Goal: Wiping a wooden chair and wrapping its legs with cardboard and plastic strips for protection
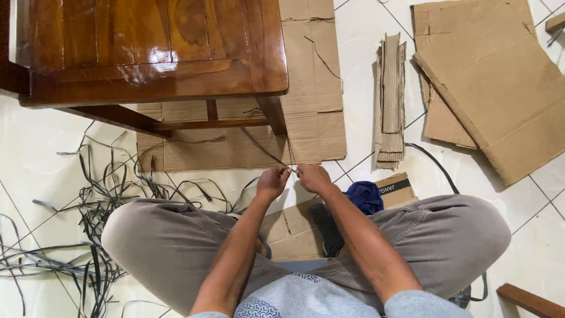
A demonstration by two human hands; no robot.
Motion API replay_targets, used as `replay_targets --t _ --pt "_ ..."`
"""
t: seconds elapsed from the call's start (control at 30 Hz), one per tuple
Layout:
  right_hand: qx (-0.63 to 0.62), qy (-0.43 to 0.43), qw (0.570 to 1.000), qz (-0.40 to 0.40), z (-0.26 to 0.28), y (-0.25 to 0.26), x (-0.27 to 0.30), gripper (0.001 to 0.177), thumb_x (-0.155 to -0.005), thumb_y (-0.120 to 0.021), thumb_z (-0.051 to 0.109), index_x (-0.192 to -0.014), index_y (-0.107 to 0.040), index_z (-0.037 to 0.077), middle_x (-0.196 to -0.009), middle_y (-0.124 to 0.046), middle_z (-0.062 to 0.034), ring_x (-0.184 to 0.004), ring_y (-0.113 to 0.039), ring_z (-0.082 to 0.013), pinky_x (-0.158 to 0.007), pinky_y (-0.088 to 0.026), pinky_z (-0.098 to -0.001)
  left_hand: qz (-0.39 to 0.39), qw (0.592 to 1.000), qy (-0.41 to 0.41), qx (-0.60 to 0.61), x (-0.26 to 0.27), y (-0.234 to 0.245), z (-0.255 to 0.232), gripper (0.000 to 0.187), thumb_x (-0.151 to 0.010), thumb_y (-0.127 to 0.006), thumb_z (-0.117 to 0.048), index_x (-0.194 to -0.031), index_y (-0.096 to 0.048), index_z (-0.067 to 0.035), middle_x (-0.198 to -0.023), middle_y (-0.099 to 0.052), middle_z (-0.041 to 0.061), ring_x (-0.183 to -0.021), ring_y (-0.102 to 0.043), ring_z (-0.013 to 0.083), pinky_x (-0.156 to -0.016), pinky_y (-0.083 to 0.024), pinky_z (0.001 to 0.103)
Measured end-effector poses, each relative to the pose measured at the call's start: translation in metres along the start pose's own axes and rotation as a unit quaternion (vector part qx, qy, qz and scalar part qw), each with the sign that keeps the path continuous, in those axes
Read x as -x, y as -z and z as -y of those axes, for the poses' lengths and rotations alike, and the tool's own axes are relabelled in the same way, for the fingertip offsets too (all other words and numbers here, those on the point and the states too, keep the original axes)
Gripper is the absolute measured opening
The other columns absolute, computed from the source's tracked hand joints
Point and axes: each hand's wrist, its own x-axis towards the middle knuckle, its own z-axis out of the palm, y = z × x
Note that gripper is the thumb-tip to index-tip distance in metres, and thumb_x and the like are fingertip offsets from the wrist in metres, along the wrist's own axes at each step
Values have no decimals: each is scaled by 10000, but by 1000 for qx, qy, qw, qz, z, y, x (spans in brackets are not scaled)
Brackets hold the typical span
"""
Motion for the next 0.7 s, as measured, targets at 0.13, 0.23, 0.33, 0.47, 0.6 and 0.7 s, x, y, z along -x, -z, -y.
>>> replay_targets --t 0.13,0.23,0.33,0.47,0.6,0.7 --pt "7 35 997 62 6 -4 6 276 -923 -473 241 -888 -721 125 -895 -756 -205 -948 -717 -461 -835 -551 -546 -1 997 16 71 -46 -44 32 428 -912 -517 -664 -956 -758 -313 -972 -762 53 -1071 -695 377 -938 -537 541" --pt "3 33 987 158 9 1 13 325 -966 -505 336 -922 -786 179 -978 -780 -163 -1032 -708 -443 -929 -541 -538 22 992 49 111 -46 -45 25 405 -904 -511 -601 -1018 -788 -328 -911 -784 15 -1098 -693 357 -1002 -523 500" --pt "-22 57 971 231 12 5 18 330 -966 -489 280 -952 -794 155 -1013 -787 -164 -1078 -691 -464 -971 -515 -558 21 989 76 128 -46 -48 25 417 -880 -530 -511 -1146 -765 -291 -775 -769 -9 -1033 -728 288 -978 -538 482" --pt "-26 85 939 331 23 13 33 317 -949 -550 360 -962 -805 172 -1064 -778 -154 -1109 -674 -455 -1025 -501 -553 26 987 92 132 -47 -61 39 355 -842 -575 -513 -1039 -786 -307 -665 -738 -42 -945 -740 260 -902 -552 447" --pt "-27 67 931 357 28 19 42 277 -913 -603 377 -1043 -800 231 -1113 -776 -113 -1110 -693 -385 -1008 -525 -485 16 996 66 53 -36 -47 31 370 -884 -540 -464 -1001 -788 -216 -927 -792 92 -1071 -705 412 -962 -551 481" --pt "-59 40 942 329 13 15 32 346 -872 -631 349 -1132 -790 185 -1195 -750 -173 -1174 -649 -450 -1058 -491 -542 11 999 51 16 -25 -30 21 315 -903 -540 -405 -977 -752 -183 -1000 -771 162 -1115 -686 432 -976 -542 515"
